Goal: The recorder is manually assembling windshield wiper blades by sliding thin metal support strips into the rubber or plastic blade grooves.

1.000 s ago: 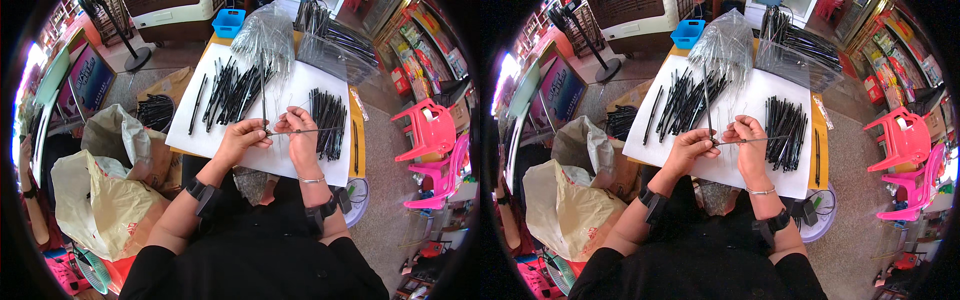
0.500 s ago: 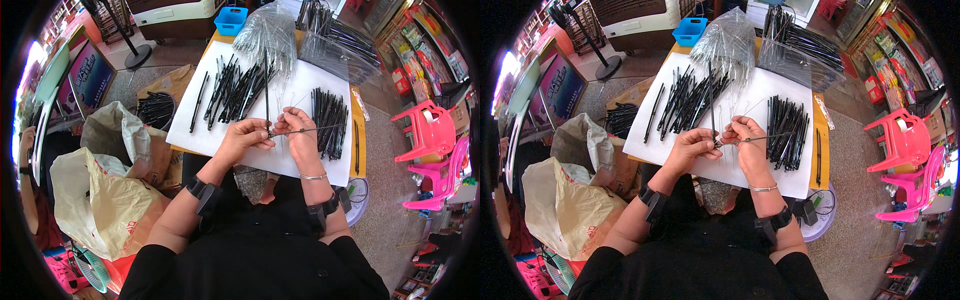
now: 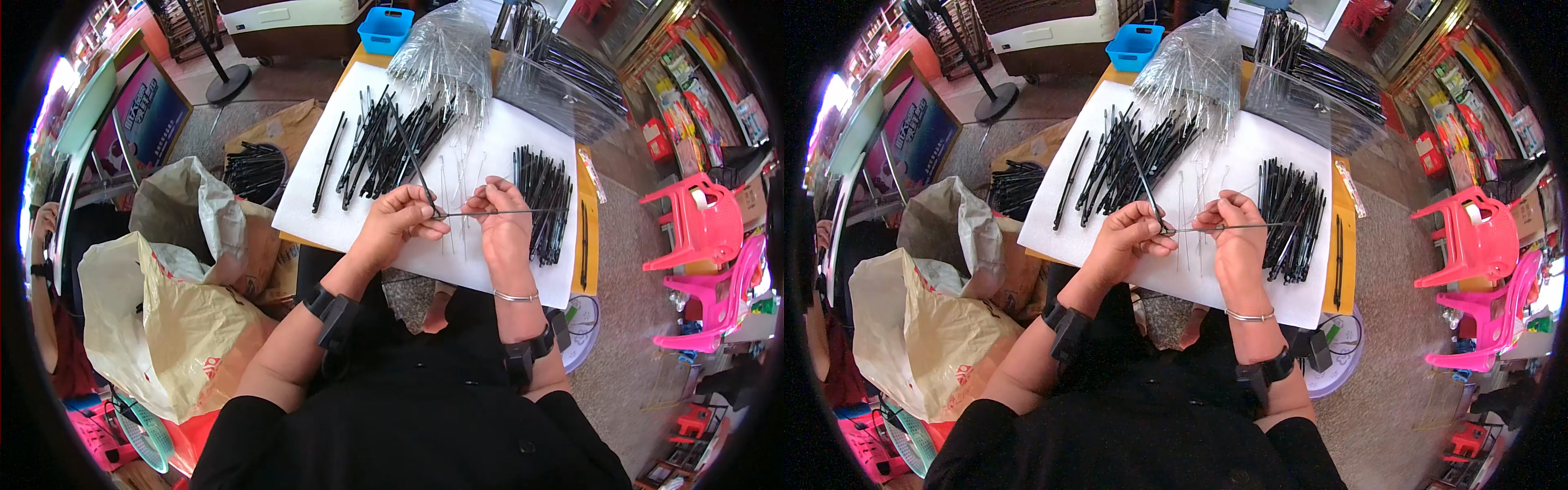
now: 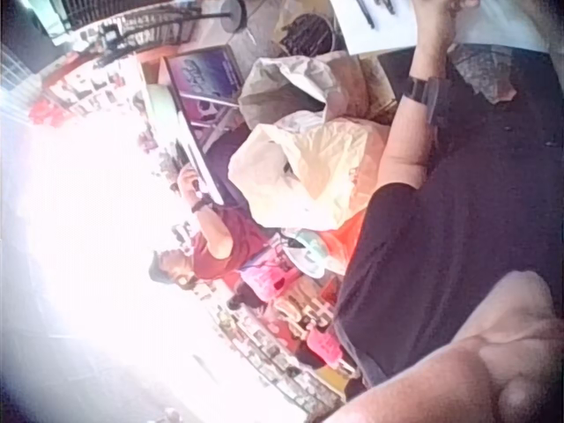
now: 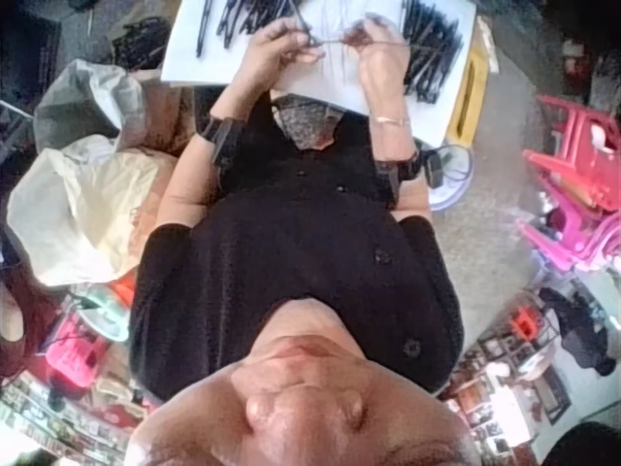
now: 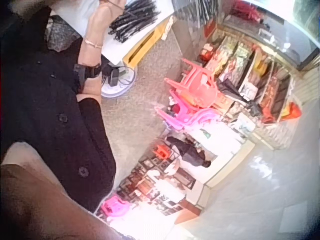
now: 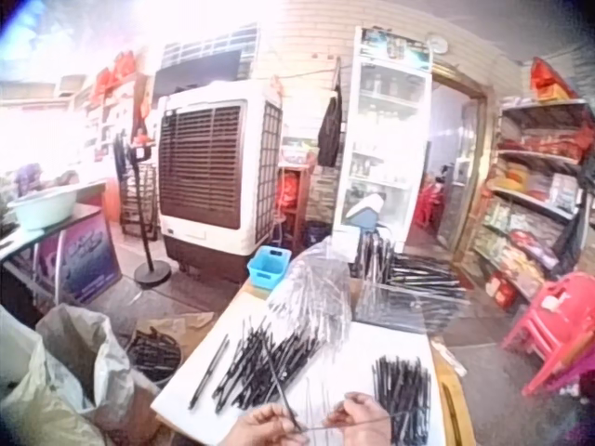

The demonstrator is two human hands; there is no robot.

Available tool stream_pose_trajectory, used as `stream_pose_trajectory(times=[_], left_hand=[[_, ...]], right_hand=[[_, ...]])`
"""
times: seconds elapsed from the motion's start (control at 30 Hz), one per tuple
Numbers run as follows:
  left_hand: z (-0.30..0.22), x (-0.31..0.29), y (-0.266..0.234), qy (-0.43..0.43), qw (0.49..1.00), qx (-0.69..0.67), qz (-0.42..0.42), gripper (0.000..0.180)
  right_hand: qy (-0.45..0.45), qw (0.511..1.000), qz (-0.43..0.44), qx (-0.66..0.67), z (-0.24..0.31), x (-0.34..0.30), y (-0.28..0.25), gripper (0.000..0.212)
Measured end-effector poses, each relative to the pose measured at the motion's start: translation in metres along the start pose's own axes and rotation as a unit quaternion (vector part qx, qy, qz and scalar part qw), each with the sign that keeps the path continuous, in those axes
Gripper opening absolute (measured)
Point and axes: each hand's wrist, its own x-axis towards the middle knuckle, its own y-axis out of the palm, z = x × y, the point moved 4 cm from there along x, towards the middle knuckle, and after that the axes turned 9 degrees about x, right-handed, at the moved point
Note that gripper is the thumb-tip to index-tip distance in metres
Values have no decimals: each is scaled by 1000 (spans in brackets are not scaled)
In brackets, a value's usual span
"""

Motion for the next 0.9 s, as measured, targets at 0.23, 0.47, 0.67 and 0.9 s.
stream_pose_trajectory(times=[0.23, 0.47, 0.67, 0.9], left_hand=[[6, -4, 6, 28, 987, 153, 49, 17], [5, -3, 7, 45, 991, 124, 31, 12], [5, -2, 1, 31, 995, 92, 17, 14], [7, 0, 3, 37, 996, 72, 31, 14]], right_hand=[[-61, 997, -28, -35, 5, 8, 26, 13], [-56, 995, -32, -70, -15, 14, 38, 10], [-61, 995, -6, -81, -25, 0, 42, 12], [-68, 995, -9, -74, -23, -7, 38, 13]])
